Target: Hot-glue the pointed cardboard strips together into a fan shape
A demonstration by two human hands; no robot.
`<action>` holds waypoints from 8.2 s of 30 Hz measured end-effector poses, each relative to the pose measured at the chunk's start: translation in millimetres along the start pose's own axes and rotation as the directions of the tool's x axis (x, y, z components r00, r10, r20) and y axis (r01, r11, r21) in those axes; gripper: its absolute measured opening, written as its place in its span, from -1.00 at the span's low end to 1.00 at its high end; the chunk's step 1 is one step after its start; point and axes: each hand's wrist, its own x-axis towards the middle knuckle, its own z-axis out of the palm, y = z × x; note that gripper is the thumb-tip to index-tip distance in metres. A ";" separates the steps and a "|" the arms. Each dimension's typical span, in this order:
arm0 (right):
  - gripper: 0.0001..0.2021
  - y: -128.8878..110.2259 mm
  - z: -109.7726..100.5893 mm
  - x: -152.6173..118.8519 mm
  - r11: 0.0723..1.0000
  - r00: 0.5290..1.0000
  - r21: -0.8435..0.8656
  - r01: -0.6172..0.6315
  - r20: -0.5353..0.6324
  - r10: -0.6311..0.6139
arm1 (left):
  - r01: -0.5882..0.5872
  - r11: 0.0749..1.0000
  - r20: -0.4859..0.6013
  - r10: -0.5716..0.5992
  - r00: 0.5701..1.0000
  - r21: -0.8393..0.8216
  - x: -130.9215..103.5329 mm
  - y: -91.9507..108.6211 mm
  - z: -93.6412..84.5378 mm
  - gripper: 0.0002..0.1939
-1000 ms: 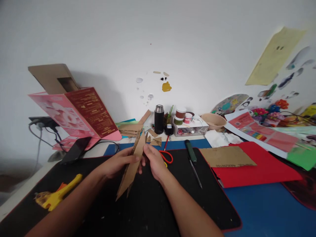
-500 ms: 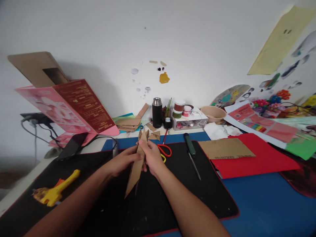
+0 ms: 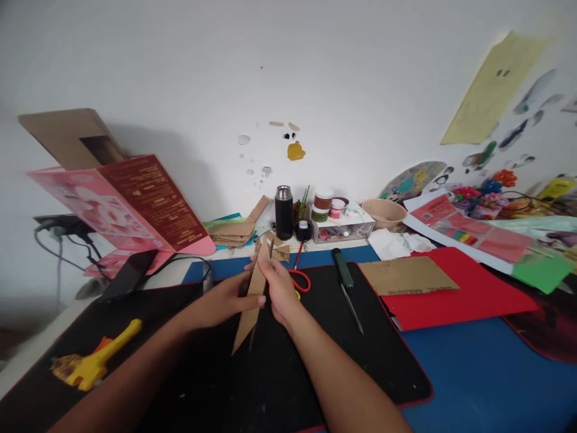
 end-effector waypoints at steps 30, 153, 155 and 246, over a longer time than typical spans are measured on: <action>-0.48 -0.4 0.1 0.3 0.985 0.999 0.168 -0.036 0.042 0.029 | 0.065 0.995 -0.096 -0.072 0.993 -0.071 2.4 4.8 9.0 -0.56; -0.50 -6.6 0.3 1.5 0.988 0.989 0.066 0.139 0.040 -0.142 | -0.155 0.453 -0.309 -0.289 0.906 -0.878 13.2 -6.8 1.5 -0.78; -0.51 -5.9 -0.3 2.5 0.988 0.989 0.060 0.143 0.029 -0.145 | -0.165 0.435 -0.314 -0.296 0.902 -0.885 13.5 -6.6 2.9 -0.81; -0.58 8.5 3.4 1.5 0.996 0.996 0.084 0.027 0.083 -0.034 | -0.295 0.437 -0.434 -0.261 0.862 -0.850 21.3 -29.5 15.3 -0.66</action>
